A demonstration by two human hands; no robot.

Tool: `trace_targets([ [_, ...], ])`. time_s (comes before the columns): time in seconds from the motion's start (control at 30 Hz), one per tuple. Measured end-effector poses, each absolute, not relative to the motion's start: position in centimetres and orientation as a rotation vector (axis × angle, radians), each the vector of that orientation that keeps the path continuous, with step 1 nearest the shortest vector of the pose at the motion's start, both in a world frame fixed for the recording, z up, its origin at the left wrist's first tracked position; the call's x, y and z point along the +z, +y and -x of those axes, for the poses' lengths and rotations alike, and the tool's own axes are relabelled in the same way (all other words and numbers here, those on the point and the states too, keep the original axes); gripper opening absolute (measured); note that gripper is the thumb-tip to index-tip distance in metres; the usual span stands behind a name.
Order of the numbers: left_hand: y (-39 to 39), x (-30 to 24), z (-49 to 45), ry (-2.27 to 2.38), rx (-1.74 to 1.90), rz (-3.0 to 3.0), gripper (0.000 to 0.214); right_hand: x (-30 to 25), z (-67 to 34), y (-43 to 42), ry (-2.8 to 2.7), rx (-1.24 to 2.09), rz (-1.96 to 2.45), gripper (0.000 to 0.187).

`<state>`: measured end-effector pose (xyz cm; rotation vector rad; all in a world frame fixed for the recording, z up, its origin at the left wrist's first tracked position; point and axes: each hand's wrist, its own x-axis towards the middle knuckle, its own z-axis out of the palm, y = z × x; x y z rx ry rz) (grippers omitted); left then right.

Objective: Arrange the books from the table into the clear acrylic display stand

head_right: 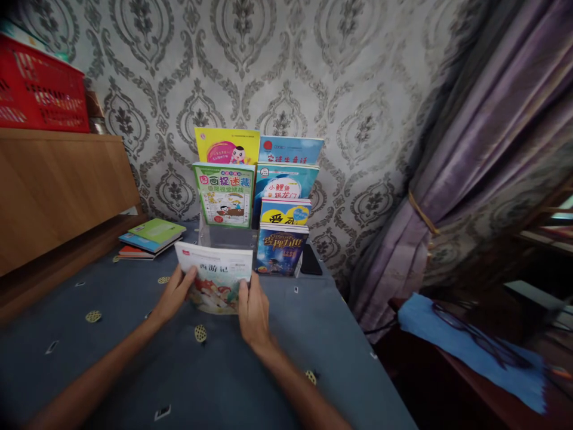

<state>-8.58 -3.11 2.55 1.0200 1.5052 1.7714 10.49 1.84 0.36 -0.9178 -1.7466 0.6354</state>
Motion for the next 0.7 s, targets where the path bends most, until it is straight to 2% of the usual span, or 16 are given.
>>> trace_targets([
  [0.2, -1.1, 1.0, 8.9, 1.639, 1.799, -1.187, 0.016, -0.9, -9.5, 4.4, -1.649, 0.636, 0.924, 0.042],
  [0.7, -1.9, -1.7, 9.6, 1.519, 1.655, -1.115, 0.024, -3.5, -10.5, 4.8, -1.728, 0.661, 0.949, 0.043],
])
